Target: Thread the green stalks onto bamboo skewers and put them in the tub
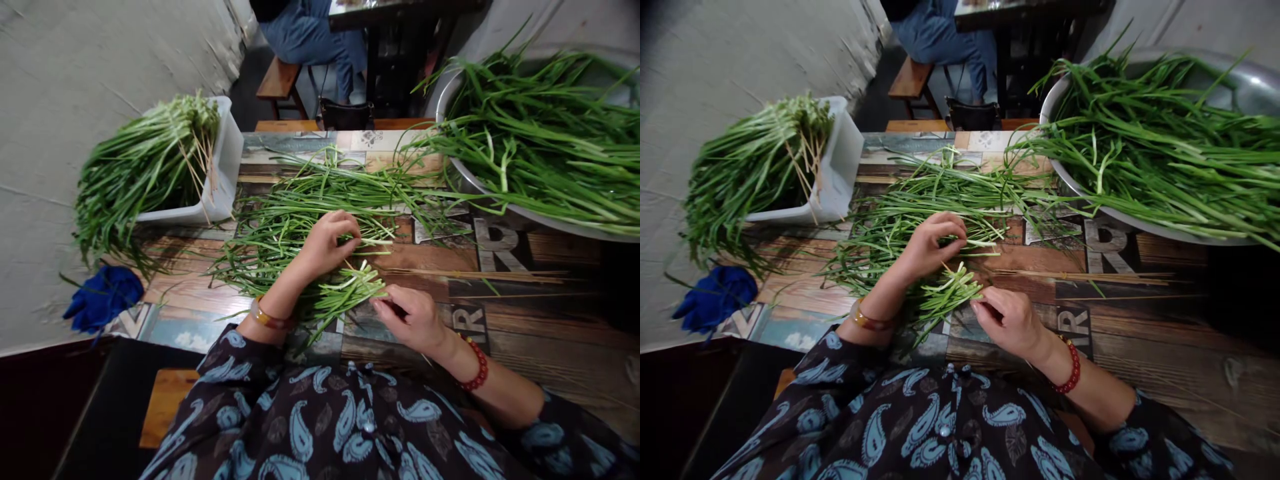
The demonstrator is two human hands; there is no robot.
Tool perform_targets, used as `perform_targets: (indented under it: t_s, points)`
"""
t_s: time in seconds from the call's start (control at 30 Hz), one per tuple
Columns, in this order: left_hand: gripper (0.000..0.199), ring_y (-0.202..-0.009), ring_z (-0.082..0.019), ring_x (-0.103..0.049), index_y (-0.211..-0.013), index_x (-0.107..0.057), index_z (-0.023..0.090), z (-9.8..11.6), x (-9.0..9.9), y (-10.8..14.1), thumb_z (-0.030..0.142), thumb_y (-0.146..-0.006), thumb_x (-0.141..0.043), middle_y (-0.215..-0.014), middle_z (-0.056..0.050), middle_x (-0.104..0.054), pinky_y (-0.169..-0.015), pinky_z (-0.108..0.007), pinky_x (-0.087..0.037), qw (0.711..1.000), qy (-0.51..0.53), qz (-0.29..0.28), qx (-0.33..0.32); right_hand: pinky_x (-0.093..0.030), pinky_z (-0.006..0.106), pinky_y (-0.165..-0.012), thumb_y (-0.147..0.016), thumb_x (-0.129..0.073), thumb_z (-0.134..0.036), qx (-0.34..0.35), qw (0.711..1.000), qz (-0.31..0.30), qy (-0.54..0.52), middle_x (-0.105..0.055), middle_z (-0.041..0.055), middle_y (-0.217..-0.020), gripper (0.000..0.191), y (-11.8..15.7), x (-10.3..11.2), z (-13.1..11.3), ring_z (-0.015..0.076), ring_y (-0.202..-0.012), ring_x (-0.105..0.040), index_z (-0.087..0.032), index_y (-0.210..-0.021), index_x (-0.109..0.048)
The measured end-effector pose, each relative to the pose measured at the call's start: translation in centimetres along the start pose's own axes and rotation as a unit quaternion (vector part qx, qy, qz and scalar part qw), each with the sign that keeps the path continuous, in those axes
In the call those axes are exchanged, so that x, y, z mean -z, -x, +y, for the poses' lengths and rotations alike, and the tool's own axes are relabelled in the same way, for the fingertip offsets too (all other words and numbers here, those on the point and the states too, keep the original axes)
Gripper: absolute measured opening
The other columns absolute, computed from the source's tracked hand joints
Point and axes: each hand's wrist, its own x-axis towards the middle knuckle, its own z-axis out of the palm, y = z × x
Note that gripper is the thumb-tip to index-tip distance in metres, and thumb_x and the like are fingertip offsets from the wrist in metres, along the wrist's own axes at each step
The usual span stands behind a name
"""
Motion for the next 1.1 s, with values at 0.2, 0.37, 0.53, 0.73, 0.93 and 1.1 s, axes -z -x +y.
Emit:
perform_targets:
  t_s: [0.2, 0.37, 0.53, 0.73, 0.93, 1.1]
  points:
    - [0.022, -0.059, -0.009, -0.053, -0.094, -0.066, 0.015, 1.3, 1.5, 1.3, 0.032, -0.081, -0.066, -0.075, -0.001, -0.063, -0.056, -0.021, -0.041, 0.936, 0.286, 0.075, 0.190, -0.047, 0.024, -0.054, -0.091, -0.053, -0.021, -0.085, 0.995, 0.048, -0.003, -0.070, 0.0009, -0.065, 0.016, -0.1, 0.1, 0.3, 0.0137, -0.055, -0.064, -0.021, -0.078, -0.064]
    - [0.021, -0.059, -0.008, -0.049, -0.087, -0.076, 0.015, 2.0, 1.2, 1.8, 0.034, -0.080, -0.070, -0.069, 0.000, -0.061, -0.056, -0.021, -0.039, 0.943, 0.258, 0.048, 0.204, -0.047, 0.024, -0.053, -0.090, -0.054, -0.021, -0.120, 0.992, 0.048, -0.013, -0.070, 0.0010, -0.065, 0.015, -0.3, 0.3, 0.4, 0.0139, -0.055, -0.064, -0.021, -0.079, -0.064]
    - [0.023, -0.067, -0.011, -0.057, -0.086, -0.078, 0.016, 2.4, 1.0, 1.8, 0.037, -0.077, -0.075, -0.077, -0.003, -0.068, -0.064, -0.023, -0.043, 0.938, 0.273, 0.053, 0.205, -0.047, 0.023, -0.055, -0.091, -0.055, -0.021, -0.128, 0.991, 0.045, -0.014, -0.070, 0.0015, -0.066, 0.014, -0.2, 0.3, 0.3, 0.0139, -0.056, -0.064, -0.020, -0.080, -0.064]
    - [0.022, -0.059, -0.008, -0.050, -0.083, -0.075, 0.014, 2.4, 0.8, 1.9, 0.036, -0.078, -0.074, -0.069, -0.001, -0.062, -0.057, -0.021, -0.040, 0.935, 0.287, 0.048, 0.202, -0.046, 0.023, -0.055, -0.090, -0.055, -0.020, -0.125, 0.991, 0.045, -0.012, -0.070, 0.0013, -0.067, 0.014, -0.3, 0.3, 0.4, 0.0131, -0.056, -0.063, -0.020, -0.081, -0.064]
    - [0.021, -0.059, -0.008, -0.048, -0.080, -0.071, 0.013, 2.4, 0.6, 2.0, 0.034, -0.079, -0.073, -0.069, 0.000, -0.058, -0.054, -0.021, -0.038, 0.932, 0.298, 0.048, 0.200, -0.047, 0.023, -0.056, -0.091, -0.054, -0.020, -0.125, 0.991, 0.045, -0.011, -0.070, 0.0013, -0.066, 0.014, -0.3, 0.3, 0.4, 0.0130, -0.056, -0.064, -0.019, -0.081, -0.064]
    - [0.021, -0.061, -0.008, -0.047, -0.077, -0.069, 0.013, 2.4, 0.5, 2.1, 0.034, -0.080, -0.072, -0.069, 0.000, -0.058, -0.055, -0.020, -0.037, 0.933, 0.293, 0.050, 0.202, -0.048, 0.023, -0.055, -0.091, -0.054, -0.021, -0.122, 0.991, 0.048, -0.019, -0.071, 0.0016, -0.066, 0.014, -0.3, 0.2, 0.3, 0.0134, -0.057, -0.065, -0.020, -0.081, -0.064]
